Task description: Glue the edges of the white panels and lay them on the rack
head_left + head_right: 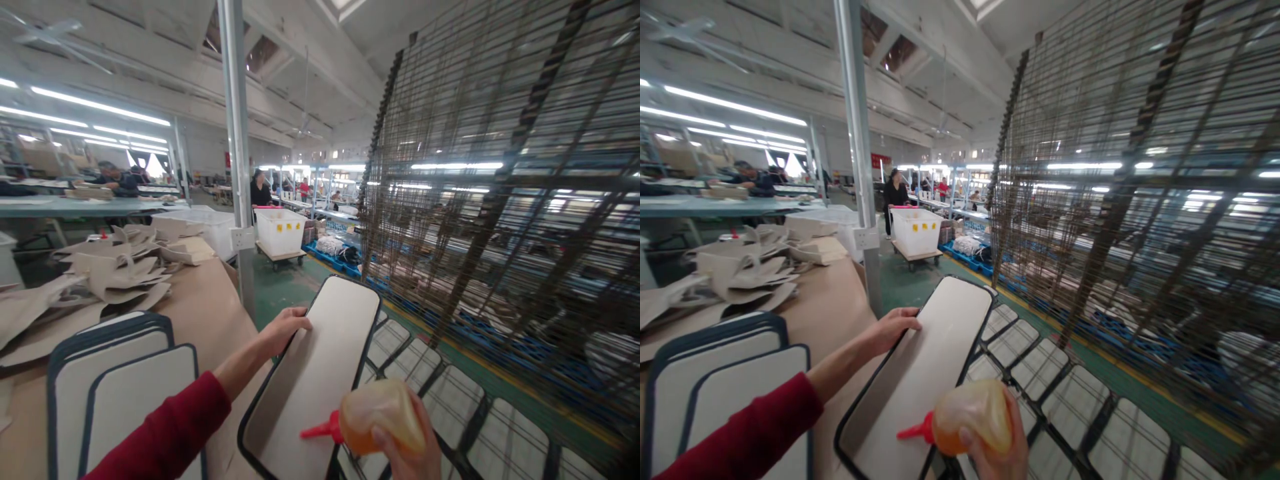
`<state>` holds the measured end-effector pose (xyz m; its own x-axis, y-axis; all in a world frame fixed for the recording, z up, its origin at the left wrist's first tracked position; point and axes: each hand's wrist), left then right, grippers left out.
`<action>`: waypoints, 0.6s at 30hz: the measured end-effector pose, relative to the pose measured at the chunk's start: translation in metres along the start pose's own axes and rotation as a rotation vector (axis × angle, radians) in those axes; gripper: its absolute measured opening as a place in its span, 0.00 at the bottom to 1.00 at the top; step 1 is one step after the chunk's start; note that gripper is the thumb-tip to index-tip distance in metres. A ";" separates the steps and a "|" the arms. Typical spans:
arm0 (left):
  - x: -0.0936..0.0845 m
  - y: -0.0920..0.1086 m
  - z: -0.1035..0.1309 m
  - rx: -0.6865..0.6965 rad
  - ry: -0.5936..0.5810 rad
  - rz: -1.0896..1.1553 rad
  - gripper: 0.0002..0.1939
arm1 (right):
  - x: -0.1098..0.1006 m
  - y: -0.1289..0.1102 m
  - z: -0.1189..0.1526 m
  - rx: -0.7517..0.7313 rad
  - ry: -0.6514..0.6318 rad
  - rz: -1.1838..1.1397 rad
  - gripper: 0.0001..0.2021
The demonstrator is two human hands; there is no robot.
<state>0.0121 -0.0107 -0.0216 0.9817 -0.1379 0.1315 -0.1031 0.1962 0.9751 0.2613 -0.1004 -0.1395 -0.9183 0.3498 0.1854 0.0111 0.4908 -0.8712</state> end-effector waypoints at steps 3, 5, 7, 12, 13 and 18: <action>0.003 0.000 0.006 0.004 -0.018 -0.015 0.14 | 0.010 -0.017 -0.033 -0.020 0.083 -0.072 0.37; 0.010 0.001 0.012 0.005 -0.054 -0.011 0.15 | 0.021 -0.029 -0.074 -0.105 0.233 -0.154 0.36; 0.017 0.002 0.016 0.025 -0.092 0.002 0.17 | 0.030 -0.034 -0.103 -0.140 0.290 -0.169 0.38; 0.013 0.005 0.013 0.068 -0.047 0.027 0.17 | 0.035 -0.027 -0.058 -0.091 0.155 -0.100 0.33; 0.009 0.006 0.012 0.074 -0.024 0.024 0.16 | 0.033 -0.025 -0.039 -0.057 0.049 -0.039 0.33; -0.007 0.007 0.016 0.056 -0.006 0.005 0.18 | 0.023 -0.032 -0.037 -0.008 0.119 -0.084 0.35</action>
<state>0.0015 -0.0241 -0.0131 0.9802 -0.1425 0.1374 -0.1171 0.1423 0.9829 0.2543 -0.0788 -0.0909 -0.8629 0.3991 0.3100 -0.0600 0.5282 -0.8470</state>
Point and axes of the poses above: each hand's wrist, its own z-axis away from the middle knuckle, its own x-axis out of the palm, y = z × x, and after that the axes turned 3 degrees about -x, right-handed
